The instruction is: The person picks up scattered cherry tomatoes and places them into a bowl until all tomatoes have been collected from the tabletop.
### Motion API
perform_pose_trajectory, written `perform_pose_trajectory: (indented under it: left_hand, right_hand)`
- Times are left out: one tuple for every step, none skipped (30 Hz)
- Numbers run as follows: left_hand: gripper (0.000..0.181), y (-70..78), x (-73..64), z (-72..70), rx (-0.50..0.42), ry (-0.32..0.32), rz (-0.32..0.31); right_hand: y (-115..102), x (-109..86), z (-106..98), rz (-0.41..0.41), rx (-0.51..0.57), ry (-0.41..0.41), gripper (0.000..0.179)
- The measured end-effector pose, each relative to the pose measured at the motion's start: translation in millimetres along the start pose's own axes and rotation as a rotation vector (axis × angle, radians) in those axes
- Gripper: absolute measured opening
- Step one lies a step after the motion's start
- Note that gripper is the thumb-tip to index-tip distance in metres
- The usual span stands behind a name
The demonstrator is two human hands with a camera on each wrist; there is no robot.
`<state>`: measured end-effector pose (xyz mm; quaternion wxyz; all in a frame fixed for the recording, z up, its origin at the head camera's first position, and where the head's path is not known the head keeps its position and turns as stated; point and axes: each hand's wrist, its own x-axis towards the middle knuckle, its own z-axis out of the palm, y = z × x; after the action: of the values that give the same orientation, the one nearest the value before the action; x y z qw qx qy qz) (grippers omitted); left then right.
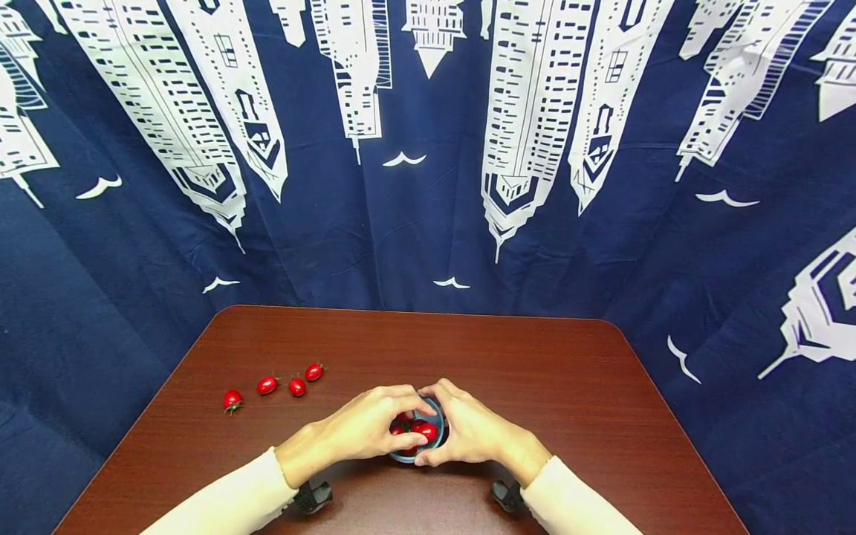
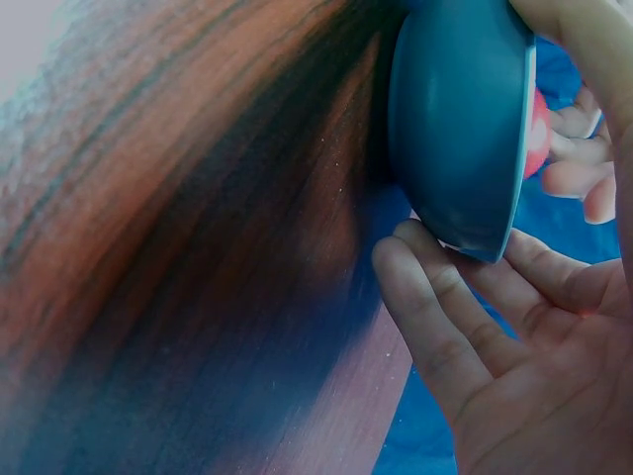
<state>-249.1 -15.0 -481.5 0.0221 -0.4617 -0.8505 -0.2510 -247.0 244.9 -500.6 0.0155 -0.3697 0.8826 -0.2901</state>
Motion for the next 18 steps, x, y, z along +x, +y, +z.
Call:
perform_pose_trajectory:
  left_hand:
    - [0.037,0.0,-0.1,0.0,0.006,-0.002,-0.005]
    - [0.037,0.0,-0.2,-0.1,0.014,-0.004,-0.010]
    - [0.038,0.4,-0.6,-0.7,0.021,-0.006,-0.016]
    - [0.039,0.4,-1.2,-1.1,0.026,-0.007,-0.018]
    - [0.039,0.5,-1.7,-1.6,0.032,-0.007,-0.020]
    - [0.039,0.5,-2.3,-2.1,0.036,-0.007,-0.023]
    - [0.039,0.4,-2.9,-2.8,0.039,-0.006,-0.027]
    - [0.039,0.6,-3.7,-3.6,0.042,-0.003,-0.029]
    - [0.039,0.5,-4.4,-4.4,0.043,-0.001,-0.033]
    - [0.039,0.3,-5.2,-5.3,0.045,0.000,-0.037]
    - [0.039,0.1,-5.9,-6.4,0.046,0.001,-0.044]
    - [0.039,-0.2,-6.7,-7.3,0.043,0.003,-0.050]
    - [0.040,-0.5,-7.5,-8.4,0.042,0.003,-0.056]
    - [0.041,-0.9,-8.5,-9.4,0.043,0.002,-0.061]
    - [0.041,-1.5,-9.4,-10.3,0.044,0.002,-0.067]
    - [0.042,-2.0,-10.5,-11.4,0.043,0.003,-0.070]
    - [0.043,-2.8,-11.8,-12.3,0.044,0.005,-0.073]
    - [0.043,-3.8,-13.1,-13.0,0.047,0.008,-0.075]
  right_hand:
    - [-0.1,-0.1,-0.2,0.002,0.004,-0.002,0.087]
    - [0.0,-0.2,-0.2,0.001,0.004,-0.002,0.087]
    - [0.1,-0.4,-0.2,0.001,0.002,-0.001,0.087]
    - [0.2,-0.4,0.0,-0.001,0.002,0.000,0.087]
    - [0.3,-0.3,0.3,-0.002,-0.002,0.001,0.088]
    - [0.4,-0.3,0.6,-0.002,-0.003,0.002,0.088]
    - [0.5,-0.1,0.8,-0.002,-0.004,0.002,0.089]
    - [0.6,0.1,1.1,0.000,-0.004,0.001,0.090]
    - [0.7,0.4,1.2,0.004,-0.003,0.000,0.091]
    - [0.8,0.7,1.3,0.008,0.000,-0.002,0.093]
    - [0.8,1.0,1.3,0.013,0.001,-0.003,0.094]
    - [0.9,1.3,1.3,0.019,0.005,-0.006,0.095]
    - [0.9,1.4,1.1,0.024,0.010,-0.009,0.096]
    - [0.9,1.4,0.9,0.028,0.016,-0.011,0.097]
    - [0.9,1.5,0.7,0.031,0.023,-0.013,0.097]
    - [0.8,1.3,0.5,0.033,0.030,-0.015,0.097]
    - [0.8,1.2,0.4,0.034,0.036,-0.017,0.096]
    - [0.8,1.2,0.5,0.035,0.042,-0.018,0.096]
